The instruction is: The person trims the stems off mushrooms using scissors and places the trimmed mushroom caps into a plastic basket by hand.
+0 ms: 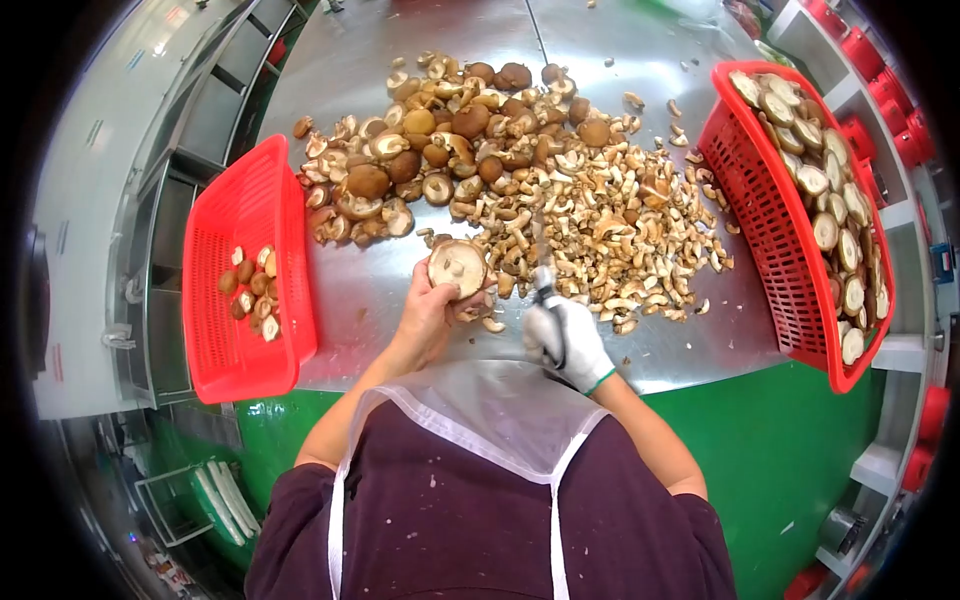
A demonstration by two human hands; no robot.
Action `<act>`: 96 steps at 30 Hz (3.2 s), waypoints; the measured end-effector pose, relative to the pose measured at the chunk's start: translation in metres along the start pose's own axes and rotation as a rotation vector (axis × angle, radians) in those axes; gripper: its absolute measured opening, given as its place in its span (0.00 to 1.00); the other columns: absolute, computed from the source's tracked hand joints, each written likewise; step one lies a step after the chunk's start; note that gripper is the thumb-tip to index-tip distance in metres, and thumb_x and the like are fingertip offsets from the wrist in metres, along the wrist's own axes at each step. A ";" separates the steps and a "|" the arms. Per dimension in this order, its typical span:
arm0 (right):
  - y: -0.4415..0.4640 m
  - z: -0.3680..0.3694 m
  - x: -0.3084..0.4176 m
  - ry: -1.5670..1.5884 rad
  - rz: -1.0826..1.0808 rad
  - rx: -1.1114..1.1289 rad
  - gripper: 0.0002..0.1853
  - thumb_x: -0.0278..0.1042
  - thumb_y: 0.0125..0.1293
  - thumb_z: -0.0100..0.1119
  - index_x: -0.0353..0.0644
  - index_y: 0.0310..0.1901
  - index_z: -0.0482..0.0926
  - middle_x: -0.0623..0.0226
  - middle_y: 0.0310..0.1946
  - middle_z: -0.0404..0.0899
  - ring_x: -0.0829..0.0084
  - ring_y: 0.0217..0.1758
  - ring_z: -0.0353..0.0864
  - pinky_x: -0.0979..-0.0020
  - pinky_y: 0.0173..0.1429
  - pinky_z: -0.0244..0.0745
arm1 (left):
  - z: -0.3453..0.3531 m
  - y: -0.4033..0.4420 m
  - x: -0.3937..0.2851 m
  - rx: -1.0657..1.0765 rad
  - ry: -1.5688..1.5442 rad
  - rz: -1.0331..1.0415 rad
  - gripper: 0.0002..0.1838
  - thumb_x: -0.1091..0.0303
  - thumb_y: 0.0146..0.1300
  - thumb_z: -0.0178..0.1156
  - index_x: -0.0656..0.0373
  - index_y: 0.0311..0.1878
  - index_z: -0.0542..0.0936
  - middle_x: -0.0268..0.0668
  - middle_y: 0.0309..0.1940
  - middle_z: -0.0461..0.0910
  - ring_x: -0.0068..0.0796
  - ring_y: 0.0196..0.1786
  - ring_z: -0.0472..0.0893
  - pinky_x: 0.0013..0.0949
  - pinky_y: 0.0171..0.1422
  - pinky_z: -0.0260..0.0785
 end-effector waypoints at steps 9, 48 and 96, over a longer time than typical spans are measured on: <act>-0.007 -0.011 0.006 0.283 0.114 -0.085 0.12 0.40 0.68 0.54 0.40 0.35 0.76 0.69 0.24 0.78 0.77 0.26 0.76 0.77 0.28 0.70 | -0.020 -0.020 -0.058 -0.021 1.330 1.372 0.26 0.86 0.62 0.52 0.55 0.61 0.63 0.52 0.58 0.74 0.56 0.59 0.76 0.44 0.62 0.72; -0.013 -0.003 -0.004 0.123 0.273 -0.020 0.11 0.39 0.65 0.61 0.42 0.33 0.74 0.70 0.23 0.75 0.80 0.23 0.72 0.76 0.26 0.67 | -0.102 0.104 -0.106 -0.339 1.752 0.585 0.08 0.68 0.61 0.60 0.60 0.38 0.73 0.41 0.34 0.81 0.36 0.34 0.83 0.37 0.32 0.77; -0.008 -0.030 -0.001 -0.055 -0.037 -0.128 0.10 0.37 0.64 0.61 0.40 0.31 0.77 0.72 0.22 0.78 0.81 0.25 0.75 0.74 0.31 0.72 | -0.076 -0.013 -0.057 -0.134 -0.130 0.240 0.22 0.78 0.64 0.47 0.69 0.62 0.69 0.49 0.48 0.80 0.38 0.45 0.84 0.32 0.49 0.81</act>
Point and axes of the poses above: each hand's wrist, its own y-axis towards the middle knuckle, its own z-axis out of the palm, x = y × z, the point moved 7 cm from there along y, towards the middle knuckle
